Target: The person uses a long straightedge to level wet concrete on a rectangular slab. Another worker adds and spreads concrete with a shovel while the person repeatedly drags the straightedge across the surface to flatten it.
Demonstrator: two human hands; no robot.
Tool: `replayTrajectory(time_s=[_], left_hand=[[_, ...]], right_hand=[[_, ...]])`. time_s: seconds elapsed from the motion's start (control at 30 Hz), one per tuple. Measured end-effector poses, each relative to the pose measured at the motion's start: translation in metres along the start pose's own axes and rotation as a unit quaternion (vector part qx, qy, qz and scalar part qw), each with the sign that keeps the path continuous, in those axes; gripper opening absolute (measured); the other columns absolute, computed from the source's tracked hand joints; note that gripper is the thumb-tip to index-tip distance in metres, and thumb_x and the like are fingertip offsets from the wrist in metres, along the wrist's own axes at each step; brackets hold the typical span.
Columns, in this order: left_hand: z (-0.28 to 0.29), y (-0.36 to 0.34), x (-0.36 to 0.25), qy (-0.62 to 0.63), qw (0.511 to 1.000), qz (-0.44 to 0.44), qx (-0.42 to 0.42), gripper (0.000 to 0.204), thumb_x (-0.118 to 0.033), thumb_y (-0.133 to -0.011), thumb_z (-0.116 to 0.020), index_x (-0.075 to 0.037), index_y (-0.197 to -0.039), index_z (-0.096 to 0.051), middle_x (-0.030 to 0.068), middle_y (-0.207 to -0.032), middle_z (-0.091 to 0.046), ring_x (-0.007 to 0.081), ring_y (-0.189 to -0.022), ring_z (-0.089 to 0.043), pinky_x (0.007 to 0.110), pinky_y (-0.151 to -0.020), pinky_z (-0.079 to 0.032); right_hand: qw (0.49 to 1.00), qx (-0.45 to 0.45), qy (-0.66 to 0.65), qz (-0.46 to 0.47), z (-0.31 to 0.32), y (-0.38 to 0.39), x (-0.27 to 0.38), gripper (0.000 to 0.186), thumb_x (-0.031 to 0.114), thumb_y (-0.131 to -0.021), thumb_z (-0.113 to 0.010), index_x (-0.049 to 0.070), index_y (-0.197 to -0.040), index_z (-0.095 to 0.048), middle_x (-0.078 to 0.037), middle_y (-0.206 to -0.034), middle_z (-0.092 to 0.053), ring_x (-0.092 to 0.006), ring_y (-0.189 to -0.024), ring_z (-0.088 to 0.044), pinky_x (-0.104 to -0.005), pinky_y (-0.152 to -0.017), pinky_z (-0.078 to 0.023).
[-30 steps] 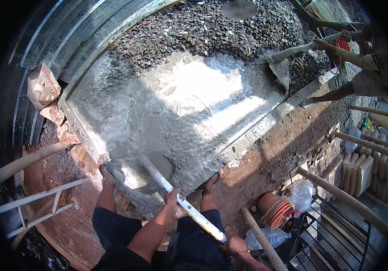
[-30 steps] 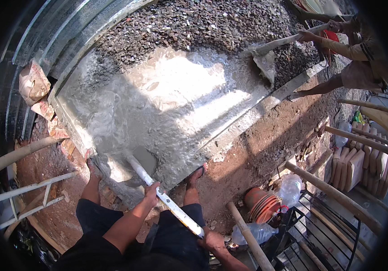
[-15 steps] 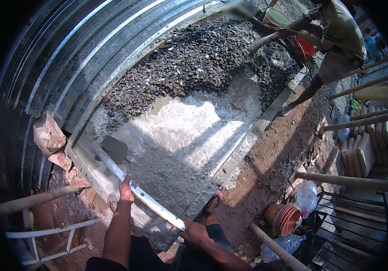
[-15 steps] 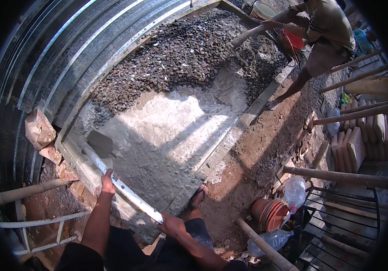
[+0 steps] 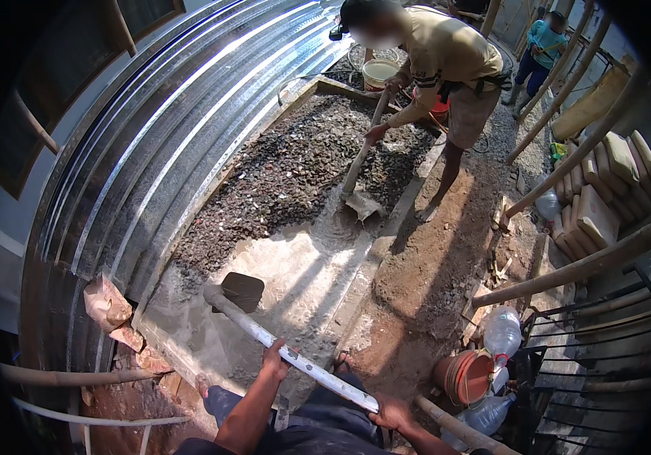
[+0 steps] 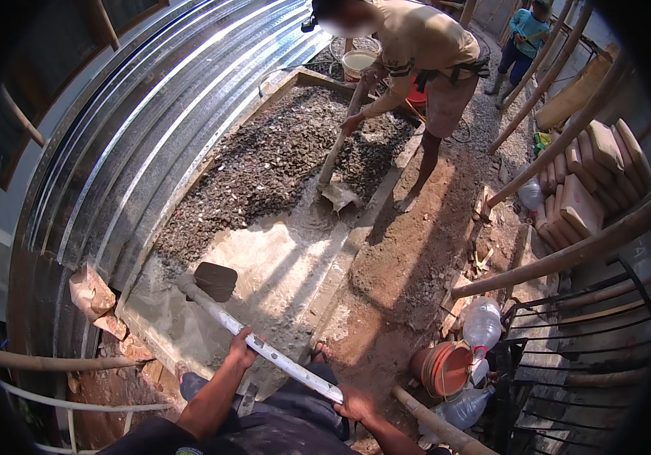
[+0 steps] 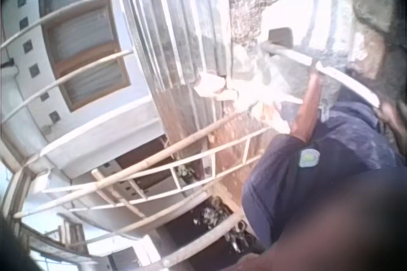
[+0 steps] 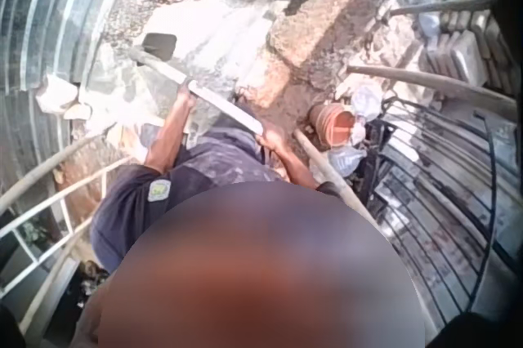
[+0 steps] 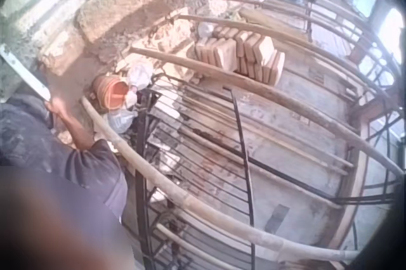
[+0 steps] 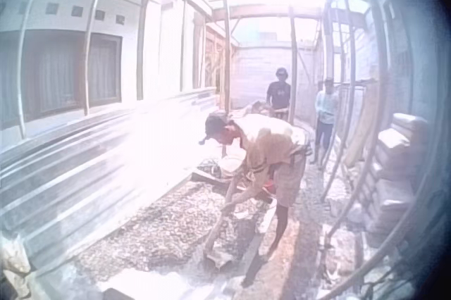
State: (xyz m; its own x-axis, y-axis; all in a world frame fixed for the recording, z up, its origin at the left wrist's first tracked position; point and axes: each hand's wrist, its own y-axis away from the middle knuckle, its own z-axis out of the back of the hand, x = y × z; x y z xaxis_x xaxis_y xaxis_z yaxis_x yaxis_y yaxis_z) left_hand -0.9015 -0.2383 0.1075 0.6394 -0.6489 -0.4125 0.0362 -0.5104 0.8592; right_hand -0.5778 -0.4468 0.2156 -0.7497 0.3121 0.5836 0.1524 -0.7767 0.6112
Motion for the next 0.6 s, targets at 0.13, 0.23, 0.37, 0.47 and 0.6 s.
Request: replayTrajectory(time_s=[0.13, 0.23, 0.37, 0.47, 0.6], left_hand=[[-0.074, 0.03, 0.019, -0.066, 0.995, -0.026, 0.066, 0.043, -0.023, -0.096, -0.069, -0.003, -0.124, -0.044, 0.0147, -0.096, -0.06, 0.0349, -0.088, -0.068, 0.055, -0.088, -0.061], [-0.122, 0.049, 0.013, -0.093, 0.991, -0.034, 0.091, 0.041, -0.026, -0.097, -0.069, -0.003, -0.121, -0.046, 0.0157, -0.098, -0.061, 0.0358, -0.089, -0.069, 0.054, -0.087, -0.061], [-0.177, 0.061, 0.0, -0.093, 0.986, -0.047, 0.13, 0.044, -0.033, -0.098, -0.069, -0.002, -0.12, -0.047, 0.014, -0.092, -0.059, 0.0342, -0.084, -0.067, 0.055, -0.088, -0.06], [-0.207, 0.055, -0.001, -0.061, 0.989, -0.048, 0.127, 0.045, -0.037, -0.095, -0.073, -0.005, -0.116, -0.049, 0.0084, -0.081, -0.06, 0.0286, -0.075, -0.067, 0.049, -0.084, -0.062], [-0.232, 0.018, 0.025, -0.022, 0.994, -0.012, 0.104, 0.055, -0.045, -0.092, -0.075, -0.003, -0.117, -0.049, 0.0101, -0.085, -0.058, 0.0309, -0.08, -0.067, 0.051, -0.088, -0.06]], right_hand=[[0.998, -0.045, -0.049, -0.001, 0.04, 0.042, -0.021, 0.055, 0.038, -0.082, -0.071, 0.011, -0.129, -0.061, -0.02, -0.114, -0.069, -0.0402, -0.11, -0.065, -0.0469, -0.091, -0.051], [0.994, -0.065, -0.083, -0.013, 0.071, 0.056, -0.019, 0.053, 0.033, -0.082, -0.073, 0.013, -0.13, -0.061, -0.021, -0.116, -0.069, -0.0402, -0.11, -0.065, -0.0478, -0.09, -0.051], [0.991, -0.112, -0.076, -0.011, 0.112, 0.062, -0.012, 0.056, 0.035, -0.081, -0.077, 0.014, -0.131, -0.061, -0.02, -0.117, -0.069, -0.0397, -0.11, -0.066, -0.0486, -0.091, -0.052], [0.987, -0.155, -0.042, 0.0, 0.145, 0.063, -0.008, 0.058, 0.036, -0.08, -0.078, 0.018, -0.133, -0.062, -0.015, -0.113, -0.073, -0.0366, -0.108, -0.068, -0.0468, -0.09, -0.053], [0.988, -0.154, 0.022, -0.009, 0.204, 0.052, -0.019, 0.056, 0.033, -0.081, -0.079, 0.018, -0.131, -0.062, -0.014, -0.115, -0.072, -0.0365, -0.108, -0.068, -0.0486, -0.09, -0.052]])
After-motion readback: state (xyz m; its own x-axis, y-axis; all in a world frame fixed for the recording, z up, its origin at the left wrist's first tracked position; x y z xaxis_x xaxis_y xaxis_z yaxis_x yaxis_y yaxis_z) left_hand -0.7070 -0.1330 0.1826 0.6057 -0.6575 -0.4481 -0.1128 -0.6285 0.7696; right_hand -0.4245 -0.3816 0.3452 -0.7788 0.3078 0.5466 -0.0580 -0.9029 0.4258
